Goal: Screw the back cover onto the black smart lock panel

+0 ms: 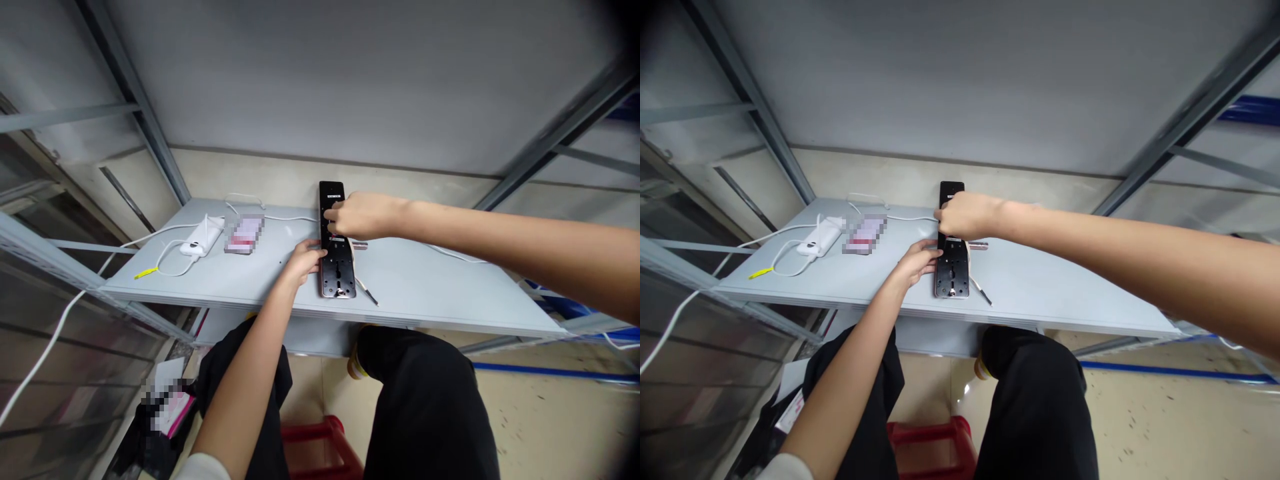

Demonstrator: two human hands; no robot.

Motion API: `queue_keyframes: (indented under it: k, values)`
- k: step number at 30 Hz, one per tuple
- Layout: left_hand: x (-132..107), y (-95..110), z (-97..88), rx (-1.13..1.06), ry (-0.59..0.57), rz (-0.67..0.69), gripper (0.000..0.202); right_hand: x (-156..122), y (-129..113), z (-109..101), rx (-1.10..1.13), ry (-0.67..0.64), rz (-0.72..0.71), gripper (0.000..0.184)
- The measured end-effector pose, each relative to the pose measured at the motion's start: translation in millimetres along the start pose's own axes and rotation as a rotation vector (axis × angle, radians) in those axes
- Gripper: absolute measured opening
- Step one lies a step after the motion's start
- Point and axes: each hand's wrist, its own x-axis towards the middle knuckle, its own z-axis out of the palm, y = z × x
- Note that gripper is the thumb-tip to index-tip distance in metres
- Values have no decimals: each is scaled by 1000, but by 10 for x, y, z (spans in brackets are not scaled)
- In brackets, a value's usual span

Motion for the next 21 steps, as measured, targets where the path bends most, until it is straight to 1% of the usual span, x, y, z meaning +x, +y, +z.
queue_keyframes:
  k: [3,5,7,12,16,17,19,21]
  values:
    - [32,-8,5,4,5,3,37,27,-21,51,20,-23,-25,33]
    - [56,-15,0,6,6,4,36,44,-37,59,77,-48,2,32]
    - [78,-22,-9,8,8,3,35,62,-55,50,162,-67,61,31]
    - [92,-25,-29,17,2,6,35,167,-77,-25,414,-121,296,32]
    - [79,-13,-29,23,-13,7,33,286,-35,-97,728,-254,540,29]
    - [79,-10,-26,24,-13,4,33,308,-21,-112,795,-282,582,29]
    - [81,-6,-20,25,-5,-1,34,333,5,-140,818,-299,586,28]
    - [83,-4,-14,26,2,-2,36,332,18,-165,683,-279,510,27]
